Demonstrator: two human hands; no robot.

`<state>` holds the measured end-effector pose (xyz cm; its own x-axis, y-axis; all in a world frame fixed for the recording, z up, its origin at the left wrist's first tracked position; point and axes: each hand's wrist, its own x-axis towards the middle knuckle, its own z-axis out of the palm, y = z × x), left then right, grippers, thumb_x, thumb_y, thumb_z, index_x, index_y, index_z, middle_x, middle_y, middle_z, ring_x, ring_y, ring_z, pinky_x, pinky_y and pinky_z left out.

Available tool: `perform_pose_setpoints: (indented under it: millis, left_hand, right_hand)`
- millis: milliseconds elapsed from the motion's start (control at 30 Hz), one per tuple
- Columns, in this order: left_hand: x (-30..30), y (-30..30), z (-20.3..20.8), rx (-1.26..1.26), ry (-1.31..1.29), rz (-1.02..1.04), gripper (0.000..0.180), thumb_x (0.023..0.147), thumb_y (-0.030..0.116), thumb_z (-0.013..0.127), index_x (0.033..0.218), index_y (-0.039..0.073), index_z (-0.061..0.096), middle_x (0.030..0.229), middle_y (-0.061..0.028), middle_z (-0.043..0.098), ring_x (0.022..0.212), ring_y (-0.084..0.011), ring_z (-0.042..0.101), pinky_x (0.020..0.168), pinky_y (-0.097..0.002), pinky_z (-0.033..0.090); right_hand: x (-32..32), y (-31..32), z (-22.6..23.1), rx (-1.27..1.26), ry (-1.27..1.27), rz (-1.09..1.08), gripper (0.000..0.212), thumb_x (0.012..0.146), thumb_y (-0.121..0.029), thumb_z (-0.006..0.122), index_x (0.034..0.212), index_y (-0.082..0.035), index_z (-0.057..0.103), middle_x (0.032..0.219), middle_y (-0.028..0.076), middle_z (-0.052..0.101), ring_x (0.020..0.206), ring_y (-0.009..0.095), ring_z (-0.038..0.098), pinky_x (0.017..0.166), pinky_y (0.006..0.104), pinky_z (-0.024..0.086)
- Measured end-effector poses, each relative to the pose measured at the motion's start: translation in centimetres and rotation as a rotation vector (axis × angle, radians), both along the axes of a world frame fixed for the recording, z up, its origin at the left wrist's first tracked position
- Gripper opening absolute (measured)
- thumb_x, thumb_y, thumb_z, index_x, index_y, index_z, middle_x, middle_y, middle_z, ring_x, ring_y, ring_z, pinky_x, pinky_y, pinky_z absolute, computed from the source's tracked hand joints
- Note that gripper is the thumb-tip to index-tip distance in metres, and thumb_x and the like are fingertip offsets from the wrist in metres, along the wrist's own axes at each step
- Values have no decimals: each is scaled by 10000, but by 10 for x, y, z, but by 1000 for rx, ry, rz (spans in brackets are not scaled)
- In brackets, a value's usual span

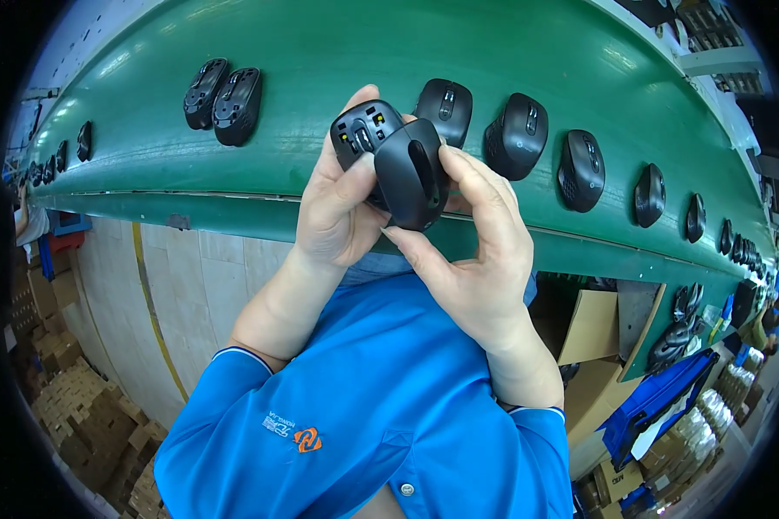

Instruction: Assembling the outer casing and inspecting computer mice on a production line.

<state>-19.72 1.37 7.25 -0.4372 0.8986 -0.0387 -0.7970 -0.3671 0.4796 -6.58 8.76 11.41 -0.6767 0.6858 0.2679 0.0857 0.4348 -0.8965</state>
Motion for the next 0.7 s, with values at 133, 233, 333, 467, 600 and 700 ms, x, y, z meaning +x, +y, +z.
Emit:
perform_pose_setpoints:
  millis: [133,233,333,467,600,700]
  left_hand:
    - [0,1,2,42,-36,16,592,1005,255,501,1501,104,213,1330,-165,496,1202,-260,542,999,-423,488]
    - [0,1,2,38,-30,30,591,1029,406,388,1504,104,209,1325,-162,495,1204,-247,540,998,-408,487]
    - [-1,-1,-3,-6,87,36,594,1027,468,296,1509,137,192,1330,-155,495,1207,-255,546,986,-415,510]
    - [1,-2,0,-58,196,58,620,1019,523,239,1512,151,184,1331,-142,496,1196,-258,558,976,-418,525]
    - [2,-2,-1,-75,248,86,641,1012,546,218,1505,136,197,1325,-138,500,1188,-258,562,971,-412,528]
    - [0,-3,-1,-64,273,84,651,1010,553,206,1493,116,217,1313,-141,502,1182,-257,563,966,-404,529]
  right_hand:
    - [-4,1,3,74,-17,2,692,643,-15,850,1270,18,560,1235,176,590,1083,266,596,806,302,542]
    - [-7,1,4,92,-6,6,689,637,-22,852,1264,18,570,1242,177,592,1073,281,597,816,315,534]
    - [-9,2,6,146,-23,19,688,630,-29,855,1258,17,578,1251,177,593,1065,293,595,833,330,524]
    - [-14,3,12,255,-83,50,689,619,-39,855,1252,12,587,1262,173,596,1056,303,588,865,350,505]
    - [-18,4,13,304,-121,72,690,614,-42,851,1253,-2,596,1263,165,597,1047,306,582,880,363,492]
    - [-19,4,12,330,-121,86,693,612,-42,848,1258,-14,598,1259,155,593,1043,306,580,881,367,490]
